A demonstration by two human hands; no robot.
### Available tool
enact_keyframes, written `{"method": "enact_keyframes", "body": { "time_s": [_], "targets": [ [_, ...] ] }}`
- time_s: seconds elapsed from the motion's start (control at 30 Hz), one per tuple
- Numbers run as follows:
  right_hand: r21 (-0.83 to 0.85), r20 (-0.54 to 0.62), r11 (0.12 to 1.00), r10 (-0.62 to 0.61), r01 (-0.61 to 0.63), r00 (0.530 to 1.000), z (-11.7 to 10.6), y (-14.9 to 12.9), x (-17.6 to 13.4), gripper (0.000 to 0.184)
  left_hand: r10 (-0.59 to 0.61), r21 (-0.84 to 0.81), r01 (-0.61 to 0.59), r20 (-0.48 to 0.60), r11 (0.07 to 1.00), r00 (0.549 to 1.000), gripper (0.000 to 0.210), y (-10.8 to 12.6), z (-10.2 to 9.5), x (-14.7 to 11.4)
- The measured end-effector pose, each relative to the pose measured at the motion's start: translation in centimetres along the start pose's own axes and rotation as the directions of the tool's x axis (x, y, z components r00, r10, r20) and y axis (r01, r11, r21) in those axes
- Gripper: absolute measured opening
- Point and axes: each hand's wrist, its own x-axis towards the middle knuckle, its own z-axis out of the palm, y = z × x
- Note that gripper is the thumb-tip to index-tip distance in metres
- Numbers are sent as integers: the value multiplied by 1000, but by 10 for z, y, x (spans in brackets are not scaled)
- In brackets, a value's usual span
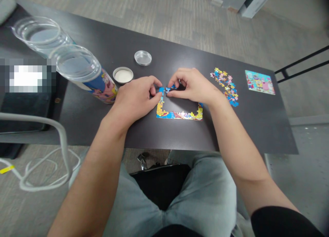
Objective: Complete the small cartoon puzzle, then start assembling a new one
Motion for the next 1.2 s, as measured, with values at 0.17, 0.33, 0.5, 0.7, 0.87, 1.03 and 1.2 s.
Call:
{"method": "enact_keyframes", "body": {
  "time_s": [0.17,0.33,0.5,0.7,0.87,1.03,1.2],
  "targets": [
    [-23,-13,1000,-8,8,1000,6,-4,1,20,6,-6,-6,6,1000,1000,30,2,-1,-1],
    [-34,2,999,32,-32,999,8,-11,0,17,3,-10,-3,3,1000,1000,26,3,-2,-1],
    [-6,29,1000,-5,5,1000,1,-14,0,15,4,-20,-4,-4,1000,1000,24,1,-1,-1],
    [39,74,993,104,-107,992,0,-20,2,27,-2,-36,2,-1,999,1000,23,2,-1,-2],
    [30,33,994,105,-106,994,2,-21,1,21,-5,-27,5,-8,1000,1000,22,3,-1,-2],
    [31,30,990,140,-141,990,4,-24,0,21,-10,-36,9,-10,999,1000,20,3,-1,-3],
    [64,-20,984,165,-164,986,10,-25,0,17,-13,-27,13,-7,1000,1000,21,4,-1,-3]
  ]
}}
